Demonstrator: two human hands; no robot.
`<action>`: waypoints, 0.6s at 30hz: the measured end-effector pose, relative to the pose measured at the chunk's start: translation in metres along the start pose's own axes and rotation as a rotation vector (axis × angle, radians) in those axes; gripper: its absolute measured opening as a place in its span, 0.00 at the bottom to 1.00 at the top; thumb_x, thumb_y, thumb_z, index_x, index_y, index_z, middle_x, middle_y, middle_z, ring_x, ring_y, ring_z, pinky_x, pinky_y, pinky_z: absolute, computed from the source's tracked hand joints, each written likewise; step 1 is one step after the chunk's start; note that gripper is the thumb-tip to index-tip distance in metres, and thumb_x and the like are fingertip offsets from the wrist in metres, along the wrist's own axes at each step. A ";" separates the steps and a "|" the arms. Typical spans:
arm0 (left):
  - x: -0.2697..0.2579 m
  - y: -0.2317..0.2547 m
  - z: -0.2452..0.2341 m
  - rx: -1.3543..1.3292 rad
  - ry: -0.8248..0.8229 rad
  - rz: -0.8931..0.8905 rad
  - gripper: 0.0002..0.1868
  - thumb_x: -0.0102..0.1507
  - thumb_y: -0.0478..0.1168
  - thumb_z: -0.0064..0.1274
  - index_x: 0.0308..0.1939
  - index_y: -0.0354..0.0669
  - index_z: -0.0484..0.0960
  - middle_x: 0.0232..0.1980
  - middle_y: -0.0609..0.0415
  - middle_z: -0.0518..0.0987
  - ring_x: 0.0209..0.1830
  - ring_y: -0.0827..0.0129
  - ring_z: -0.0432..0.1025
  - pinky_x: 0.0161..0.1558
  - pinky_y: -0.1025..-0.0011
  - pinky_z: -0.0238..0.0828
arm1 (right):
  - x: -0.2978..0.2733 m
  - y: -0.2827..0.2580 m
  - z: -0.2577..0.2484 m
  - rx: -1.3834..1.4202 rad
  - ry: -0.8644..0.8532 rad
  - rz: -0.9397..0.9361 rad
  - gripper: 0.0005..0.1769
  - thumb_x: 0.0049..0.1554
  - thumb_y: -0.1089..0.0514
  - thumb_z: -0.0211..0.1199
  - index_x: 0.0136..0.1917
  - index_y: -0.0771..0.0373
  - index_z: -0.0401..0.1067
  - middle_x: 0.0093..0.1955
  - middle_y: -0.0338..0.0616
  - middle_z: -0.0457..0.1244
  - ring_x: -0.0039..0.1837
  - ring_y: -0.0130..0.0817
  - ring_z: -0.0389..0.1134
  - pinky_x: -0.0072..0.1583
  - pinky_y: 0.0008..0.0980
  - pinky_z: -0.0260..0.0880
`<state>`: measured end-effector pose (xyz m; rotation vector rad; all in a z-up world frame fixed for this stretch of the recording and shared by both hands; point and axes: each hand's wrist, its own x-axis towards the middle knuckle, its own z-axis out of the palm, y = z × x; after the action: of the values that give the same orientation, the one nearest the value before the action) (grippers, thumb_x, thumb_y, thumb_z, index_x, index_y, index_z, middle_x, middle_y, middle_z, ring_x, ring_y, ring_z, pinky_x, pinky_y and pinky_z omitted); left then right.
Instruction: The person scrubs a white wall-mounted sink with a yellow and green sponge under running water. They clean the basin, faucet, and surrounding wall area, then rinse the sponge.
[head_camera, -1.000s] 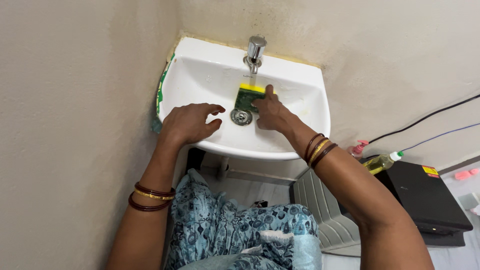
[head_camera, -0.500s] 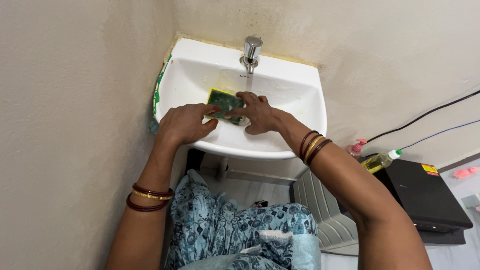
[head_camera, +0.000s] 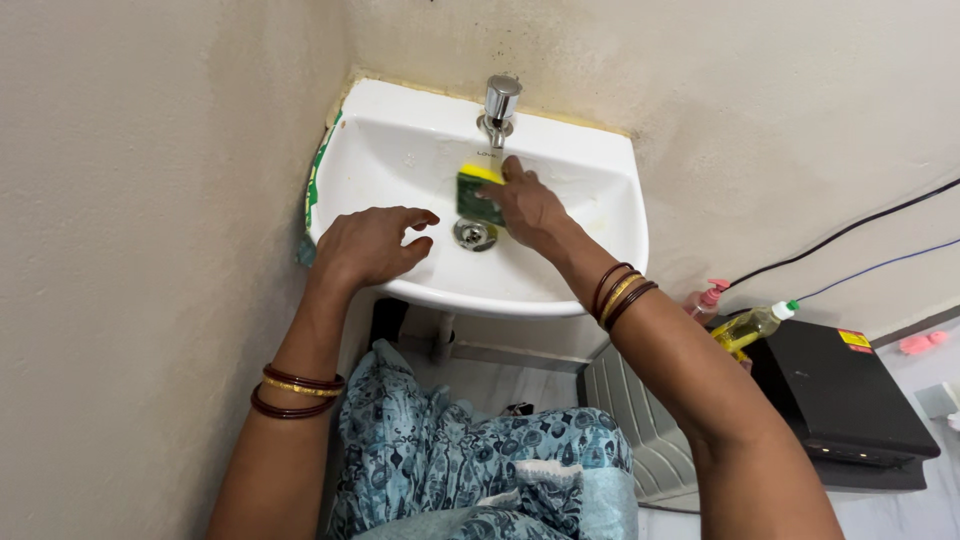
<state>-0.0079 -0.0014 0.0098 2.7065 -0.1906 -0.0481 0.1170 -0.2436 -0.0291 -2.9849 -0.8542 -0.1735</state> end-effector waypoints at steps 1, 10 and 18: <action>0.000 0.000 0.000 0.003 0.005 0.010 0.25 0.61 0.54 0.51 0.64 0.71 0.79 0.59 0.62 0.82 0.55 0.62 0.78 0.58 0.62 0.72 | 0.001 0.000 -0.003 -0.058 -0.043 0.054 0.21 0.61 0.60 0.59 0.67 0.51 0.72 0.66 0.57 0.54 0.59 0.56 0.65 0.61 0.46 0.72; 0.001 -0.002 0.003 0.001 0.026 0.015 0.25 0.61 0.53 0.51 0.63 0.70 0.79 0.59 0.64 0.83 0.55 0.63 0.78 0.58 0.62 0.73 | -0.017 -0.001 -0.037 -0.669 -0.119 0.474 0.16 0.61 0.51 0.61 0.55 0.64 0.77 0.59 0.51 0.59 0.55 0.38 0.63 0.54 0.37 0.61; -0.001 0.001 0.002 0.013 0.008 -0.024 0.24 0.62 0.54 0.51 0.63 0.71 0.79 0.58 0.62 0.83 0.55 0.63 0.78 0.58 0.63 0.73 | -0.022 0.017 -0.045 -0.628 -0.077 0.484 0.17 0.50 0.56 0.69 0.52 0.65 0.74 0.58 0.55 0.56 0.51 0.41 0.63 0.49 0.35 0.67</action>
<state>-0.0087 -0.0029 0.0083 2.7220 -0.1558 -0.0430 0.1031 -0.2727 0.0131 -3.6826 -0.0403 -0.3680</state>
